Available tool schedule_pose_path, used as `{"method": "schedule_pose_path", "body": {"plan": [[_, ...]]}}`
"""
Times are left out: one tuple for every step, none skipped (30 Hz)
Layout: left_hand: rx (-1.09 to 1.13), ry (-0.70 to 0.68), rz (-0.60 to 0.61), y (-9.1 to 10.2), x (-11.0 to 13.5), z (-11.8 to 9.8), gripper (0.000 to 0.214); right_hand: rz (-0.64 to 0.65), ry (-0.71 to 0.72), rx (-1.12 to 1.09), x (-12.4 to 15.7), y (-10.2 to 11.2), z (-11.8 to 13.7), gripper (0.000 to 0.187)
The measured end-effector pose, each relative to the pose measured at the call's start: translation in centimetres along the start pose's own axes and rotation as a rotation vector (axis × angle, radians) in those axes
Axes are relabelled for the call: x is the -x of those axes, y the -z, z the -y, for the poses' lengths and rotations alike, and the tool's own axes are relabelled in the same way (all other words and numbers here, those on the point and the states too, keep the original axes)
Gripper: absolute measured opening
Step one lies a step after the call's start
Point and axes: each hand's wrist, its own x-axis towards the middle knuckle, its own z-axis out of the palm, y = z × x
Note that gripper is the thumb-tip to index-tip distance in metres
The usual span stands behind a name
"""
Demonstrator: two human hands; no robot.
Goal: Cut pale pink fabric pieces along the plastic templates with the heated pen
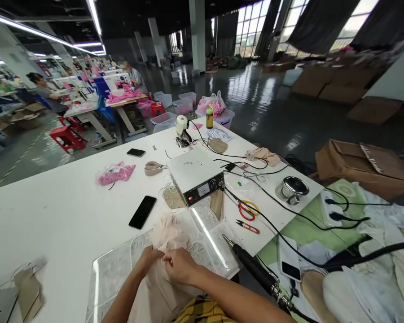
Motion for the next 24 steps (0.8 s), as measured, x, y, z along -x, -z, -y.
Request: {"method": "schedule_pose_path", "body": {"plan": [[0.045, 0.002, 0.043, 0.0, 0.2, -0.1, 0.035, -0.012, -0.012, -0.032, 0.8, 0.0, -0.8, 0.021], [0.091, 0.005, 0.078, -0.1, 0.4, -0.2, 0.035, -0.032, -0.033, -0.064, 1.6, 0.1, -1.6, 0.021], [0.136, 0.004, 0.108, -0.1, 0.5, -0.3, 0.036, -0.057, -0.063, -0.098, 2.4, 0.1, -2.4, 0.021], [0.179, -0.002, 0.135, -0.1, 0.6, -0.3, 0.038, -0.084, -0.100, -0.135, 3.3, 0.0, -3.2, 0.021], [0.221, -0.010, 0.164, -0.2, 0.7, -0.4, 0.040, -0.110, -0.142, -0.174, 4.1, -0.1, -4.0, 0.022], [0.263, -0.018, 0.197, -0.2, 0.8, -0.3, 0.041, -0.133, -0.184, -0.216, 5.0, -0.4, -4.8, 0.022], [0.306, -0.026, 0.232, -0.2, 0.9, -0.3, 0.042, -0.155, -0.224, -0.259, 6.0, -0.7, -5.5, 0.023], [0.350, -0.031, 0.265, -0.2, 1.1, -0.3, 0.043, -0.176, -0.264, -0.301, 6.9, -0.9, -6.3, 0.023], [0.395, -0.036, 0.292, -0.1, 1.3, -0.3, 0.045, -0.203, -0.301, -0.341, 7.7, -1.0, -7.0, 0.023], [0.441, -0.042, 0.310, 0.0, 1.7, -0.2, 0.047, -0.225, -0.334, -0.380, 8.4, -1.0, -7.7, 0.023], [0.487, -0.049, 0.320, 0.3, 2.2, -0.1, 0.050, -0.248, -0.367, -0.417, 8.9, -0.8, -8.4, 0.023], [0.532, -0.059, 0.321, 0.6, 2.8, 0.0, 0.053, -0.266, -0.395, -0.454, 9.2, -0.5, -9.2, 0.022], [0.571, -0.072, 0.313, 0.9, 3.6, 0.2, 0.056, -0.279, -0.420, -0.488, 9.3, 0.0, -9.9, 0.022], [0.613, -0.085, 0.294, 1.2, 4.5, 0.4, 0.058, -0.288, -0.441, -0.520, 9.1, 0.6, -10.6, 0.023], [0.661, -0.094, 0.264, 1.6, 5.6, 0.8, 0.061, -0.293, -0.457, -0.548, 8.8, 1.3, -11.2, 0.023], [0.714, -0.098, 0.219, 1.8, 6.7, 1.2, 0.062, -0.293, -0.468, -0.572, 8.3, 1.9, -11.7, 0.023], [0.768, -0.092, 0.166, 1.9, 8.0, 1.8, 0.064, -0.287, -0.473, -0.592, 7.8, 2.4, -12.1, 0.023], [0.823, -0.079, 0.105, 1.9, 9.4, 2.4, 0.065, -0.275, -0.472, -0.610, 7.3, 2.7, -12.3, 0.023], [0.877, -0.060, 0.039, 1.8, 10.8, 3.0, 0.066, -0.255, -0.466, -0.627, 6.9, 2.8, -12.5, 0.023], [0.925, -0.035, -0.022, 1.4, 12.3, 3.6, 0.067, -0.227, -0.459, -0.643, 6.6, 2.8, -12.6, 0.023], [0.965, -0.006, -0.078, 0.9, 13.6, 4.2, 0.067, -0.193, -0.452, -0.659, 6.5, 2.6, -12.7, 0.024], [1.008, 0.021, -0.131, 0.2, 15.0, 4.8, 0.067, -0.157, -0.448, -0.673, 6.5, 2.4, -12.7, 0.025], [1.057, 0.048, -0.181, -0.6, 16.2, 5.3, 0.066, -0.124, -0.448, -0.685, 6.7, 2.2, -12.8, 0.028], [1.109, 0.072, -0.231, -1.4, 17.2, 5.8, 0.066, -0.099, -0.450, -0.692, 7.0, 2.0, -12.8, 0.031]]}}
